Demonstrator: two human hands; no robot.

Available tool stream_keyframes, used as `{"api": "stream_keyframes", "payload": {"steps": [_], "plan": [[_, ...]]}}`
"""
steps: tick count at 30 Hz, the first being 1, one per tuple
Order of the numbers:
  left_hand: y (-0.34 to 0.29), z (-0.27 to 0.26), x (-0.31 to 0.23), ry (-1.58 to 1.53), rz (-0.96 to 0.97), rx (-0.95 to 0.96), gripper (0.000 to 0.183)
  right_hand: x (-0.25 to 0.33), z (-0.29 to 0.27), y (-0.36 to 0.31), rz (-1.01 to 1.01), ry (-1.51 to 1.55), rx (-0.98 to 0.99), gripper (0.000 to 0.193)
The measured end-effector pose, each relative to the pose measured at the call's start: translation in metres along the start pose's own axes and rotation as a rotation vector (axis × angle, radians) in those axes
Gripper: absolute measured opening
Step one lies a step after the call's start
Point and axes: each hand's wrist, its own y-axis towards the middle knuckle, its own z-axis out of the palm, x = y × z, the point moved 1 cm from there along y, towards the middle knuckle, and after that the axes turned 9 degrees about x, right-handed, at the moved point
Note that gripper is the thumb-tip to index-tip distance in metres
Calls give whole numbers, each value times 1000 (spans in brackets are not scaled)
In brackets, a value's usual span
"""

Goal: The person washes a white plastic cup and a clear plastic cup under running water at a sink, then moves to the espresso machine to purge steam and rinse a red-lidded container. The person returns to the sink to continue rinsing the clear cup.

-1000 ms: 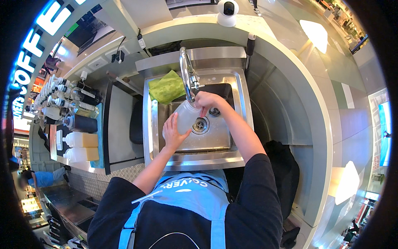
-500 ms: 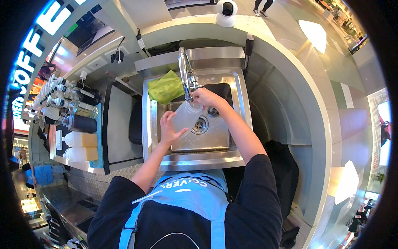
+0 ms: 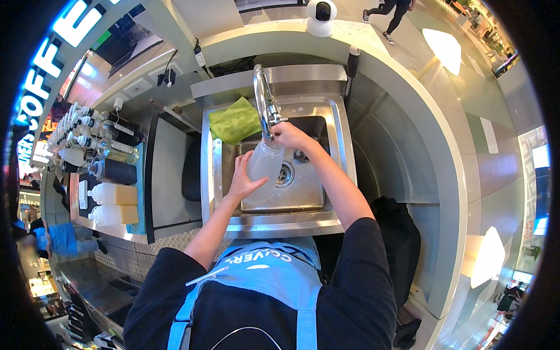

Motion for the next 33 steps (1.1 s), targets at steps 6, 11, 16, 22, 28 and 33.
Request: {"api": "stream_keyframes", "payload": {"steps": [6,11,16,22,28,33], "plan": [[0,-12,-11,37,25,82,83,-8,6,-4,513,153,220,20],[-6,-19,-26,170,-67,59,82,-14,9,5,452,65,277,17],[-10,-27,-33,178,-118,18,83,-8,7,13,390,64,216,13],[-4,-33,-31,283,-81,-30,83,6,1,12,252,132,184,12],[2,-31,-26,323,-1,-166,83,11,-6,-8,149,493,111,20],[4,-21,-27,564,139,-172,85,11,-12,-15,270,24,324,31]]}}
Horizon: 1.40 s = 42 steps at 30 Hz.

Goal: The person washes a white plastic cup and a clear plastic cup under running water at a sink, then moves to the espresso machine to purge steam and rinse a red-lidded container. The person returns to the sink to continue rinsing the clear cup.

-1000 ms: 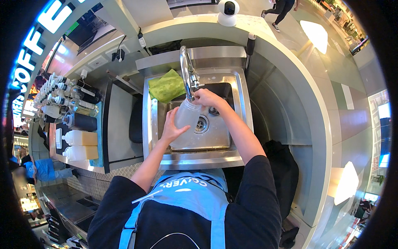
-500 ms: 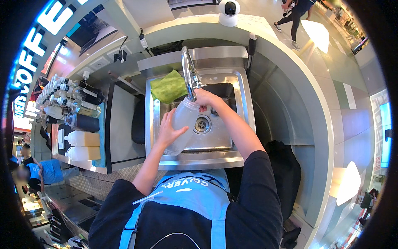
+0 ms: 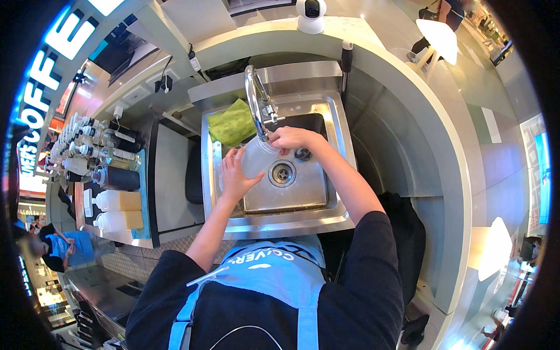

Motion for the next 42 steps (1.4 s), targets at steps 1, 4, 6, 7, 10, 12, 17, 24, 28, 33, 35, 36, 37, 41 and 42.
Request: {"api": "stream_keyframes", "payload": {"steps": [1,4,6,7,10,12,17,24,28,33,35,36,37,41,42], "plan": [[1,1,-1,27,11,-24,85,0,-1,0,19,-41,12,31],[3,1,-3,80,24,-76,85,-2,-1,0,0,197,104,33],[4,-2,-2,82,26,-94,84,-3,0,0,7,463,162,29],[4,-3,-1,86,19,-73,84,-3,1,1,31,608,184,28],[4,-5,1,112,19,-40,83,-3,3,8,129,434,184,30],[3,-5,1,150,19,-10,84,-1,2,17,165,32,44,32],[1,-4,-1,146,-41,-7,85,1,1,27,143,-396,-29,36],[11,-5,0,154,-21,-28,85,4,2,4,289,206,113,62],[12,-1,0,136,-20,-39,84,5,-9,-8,80,639,431,68],[2,15,-6,135,-60,-33,86,5,0,-5,-105,1266,283,63],[-1,20,-4,132,-64,-41,86,7,14,-6,-160,1222,273,55],[-3,22,-2,117,-57,-51,85,8,21,-9,-173,1155,270,53],[-3,24,1,97,-69,-32,85,9,26,-11,-205,1077,286,50],[-4,30,13,-39,-65,-3,87,3,31,-27,147,455,115,34],[-5,32,15,-78,-54,-1,88,0,29,-29,228,227,66,38]]}}
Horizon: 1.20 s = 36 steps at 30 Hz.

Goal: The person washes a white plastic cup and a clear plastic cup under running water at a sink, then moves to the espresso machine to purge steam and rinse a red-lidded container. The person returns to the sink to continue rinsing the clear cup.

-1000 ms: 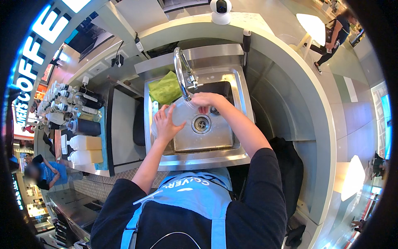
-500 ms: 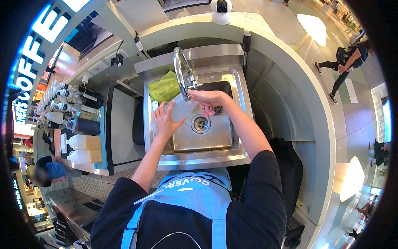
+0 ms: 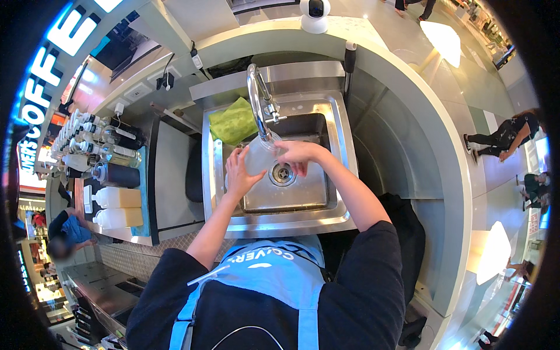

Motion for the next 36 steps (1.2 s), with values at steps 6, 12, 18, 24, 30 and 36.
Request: {"api": "stream_keyframes", "payload": {"steps": [6,12,18,24,30,36], "plan": [[-9,13,-3,-210,30,-114,88,-9,12,11,-346,-729,-524,48],[-3,25,1,-829,-238,199,93,-24,33,23,-569,161,-558,77],[2,33,-2,-1052,-233,423,83,-36,37,56,-578,328,-614,85],[24,21,-7,-1081,-323,224,64,-41,49,61,-313,-78,-1019,84],[60,7,-33,-302,134,352,29,-45,63,64,-268,-365,-1364,86],[79,33,-39,-832,-327,659,40,-50,81,67,-118,-595,-1461,84]]}}
